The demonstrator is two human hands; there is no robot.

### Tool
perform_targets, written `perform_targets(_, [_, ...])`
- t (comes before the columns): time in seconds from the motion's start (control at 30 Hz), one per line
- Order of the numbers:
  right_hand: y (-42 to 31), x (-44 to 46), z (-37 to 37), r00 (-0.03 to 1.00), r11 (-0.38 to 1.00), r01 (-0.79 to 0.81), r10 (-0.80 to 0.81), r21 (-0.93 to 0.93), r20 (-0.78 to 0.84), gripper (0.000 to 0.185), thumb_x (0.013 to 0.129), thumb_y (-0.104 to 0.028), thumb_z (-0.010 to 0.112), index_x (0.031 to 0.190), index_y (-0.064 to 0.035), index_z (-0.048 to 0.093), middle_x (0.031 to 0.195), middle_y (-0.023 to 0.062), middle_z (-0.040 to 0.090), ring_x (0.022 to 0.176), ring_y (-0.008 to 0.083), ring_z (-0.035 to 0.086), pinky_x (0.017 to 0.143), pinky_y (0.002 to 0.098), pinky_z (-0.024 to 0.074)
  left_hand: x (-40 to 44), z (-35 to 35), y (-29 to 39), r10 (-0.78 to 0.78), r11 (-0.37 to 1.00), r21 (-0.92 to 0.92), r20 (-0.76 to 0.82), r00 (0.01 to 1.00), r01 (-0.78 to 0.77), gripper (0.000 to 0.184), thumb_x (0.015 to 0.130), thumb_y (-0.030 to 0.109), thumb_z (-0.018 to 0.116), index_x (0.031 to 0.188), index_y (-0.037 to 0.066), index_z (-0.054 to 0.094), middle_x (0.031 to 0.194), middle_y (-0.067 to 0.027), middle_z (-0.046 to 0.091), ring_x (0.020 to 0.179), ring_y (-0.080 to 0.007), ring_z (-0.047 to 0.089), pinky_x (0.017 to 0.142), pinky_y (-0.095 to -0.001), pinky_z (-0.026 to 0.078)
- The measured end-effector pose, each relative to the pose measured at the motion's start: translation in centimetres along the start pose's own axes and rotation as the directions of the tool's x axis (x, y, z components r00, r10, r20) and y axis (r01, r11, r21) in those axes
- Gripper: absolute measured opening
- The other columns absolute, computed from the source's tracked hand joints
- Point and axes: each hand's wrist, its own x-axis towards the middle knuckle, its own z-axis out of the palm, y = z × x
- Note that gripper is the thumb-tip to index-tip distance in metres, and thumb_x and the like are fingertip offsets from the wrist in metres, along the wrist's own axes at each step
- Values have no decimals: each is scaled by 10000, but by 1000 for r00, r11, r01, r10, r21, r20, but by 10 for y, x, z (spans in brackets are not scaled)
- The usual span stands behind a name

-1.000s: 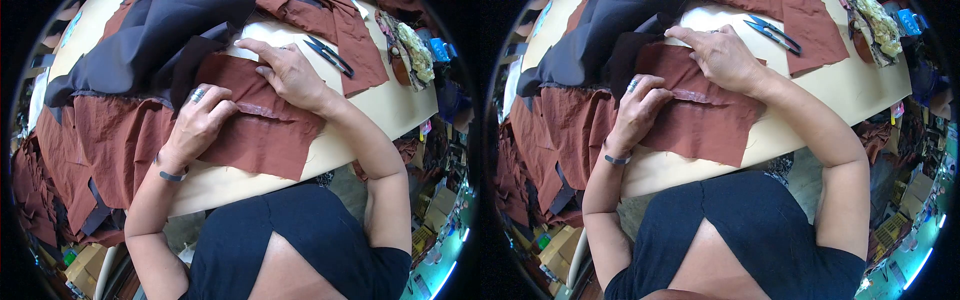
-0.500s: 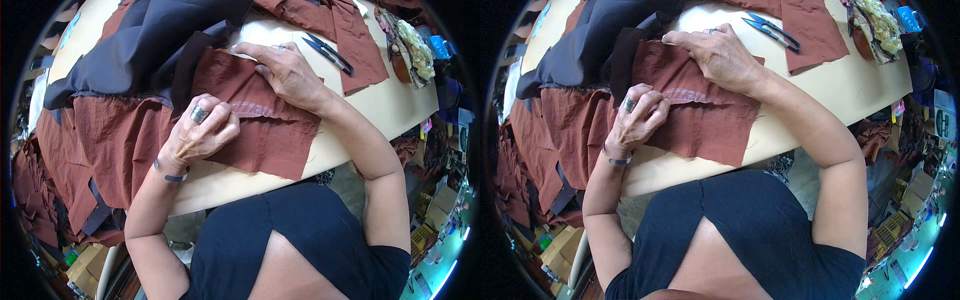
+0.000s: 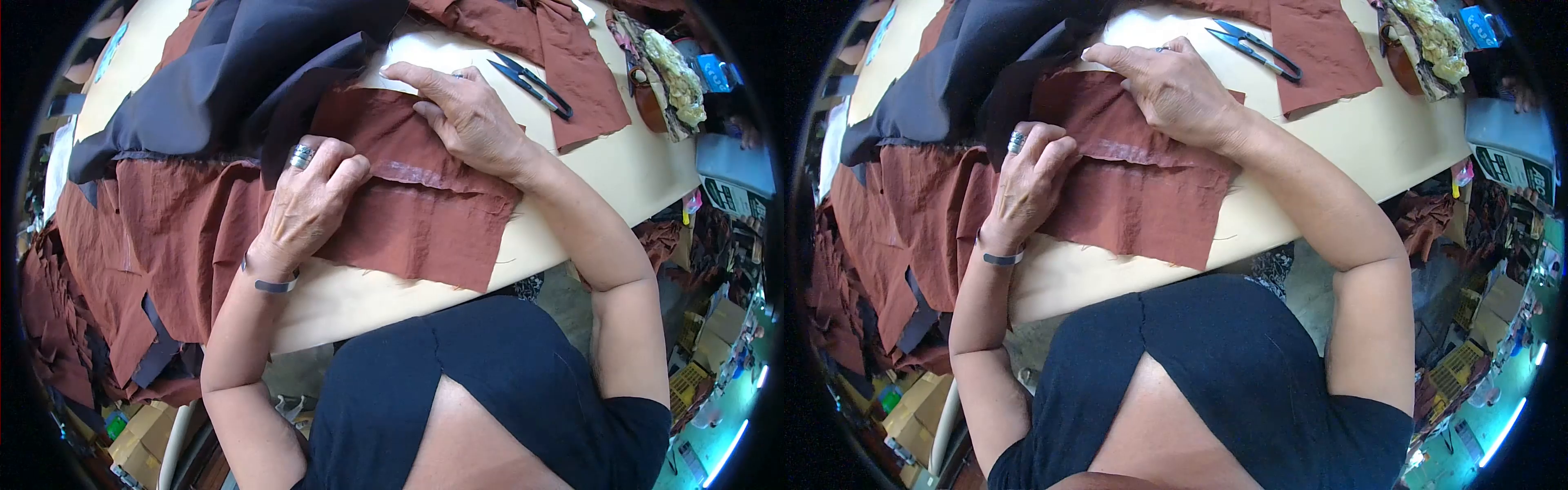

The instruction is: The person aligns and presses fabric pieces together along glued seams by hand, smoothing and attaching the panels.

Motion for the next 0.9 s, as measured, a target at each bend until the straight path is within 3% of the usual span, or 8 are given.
perform_targets(0.1, [0,0,1,999,998,40,-41,-47,-6,446,799,-16,607,1221,-138,532,1037,64,644,838,215,616,788,340,406,0,4,-2,-14,1000,-17,-39,999,14,158,781,39,537,936,52,510,998,-110,532,934,-301,525,766,-382,457])
perform_targets(0.2, [-1,0,2,1000,999,24,-25,-43,-12,364,869,-66,463,1206,-178,541,1012,33,660,862,170,618,758,329,382,-2,4,-5,-25,999,-33,-28,999,25,172,778,23,516,947,49,503,1018,-116,526,945,-307,520,780,-386,447])
perform_targets(0.33, [0,-1,4,998,996,51,-54,-79,-40,389,835,-70,482,1206,-176,526,920,23,654,798,173,618,734,343,378,-2,6,-7,47,998,-44,-103,994,-51,190,769,-5,501,954,41,493,1013,-128,524,938,-323,514,811,-403,438])
perform_targets(0.6, [-1,-2,4,998,999,34,-36,-37,-45,399,799,-40,493,1174,-168,531,954,31,652,824,187,630,763,361,378,2,0,-4,38,997,-59,-38,999,-41,247,702,-52,506,931,40,489,976,-126,532,912,-321,510,796,-401,437])
perform_targets(0.7, [-2,-1,0,1000,999,17,-16,-51,16,374,839,-51,540,1194,-167,540,983,24,659,817,168,617,752,328,358,2,-3,-3,29,998,-63,27,999,-28,239,708,-48,495,929,43,486,969,-126,532,906,-320,510,791,-402,433])
perform_targets(0.9, [-1,-1,2,1000,997,16,-16,-77,-2,382,809,-62,492,1173,-173,526,949,50,656,831,196,631,776,379,390,2,0,-4,0,1000,-1,42,999,0,209,742,-20,462,938,51,486,970,-124,533,918,-315,508,806,-398,422])
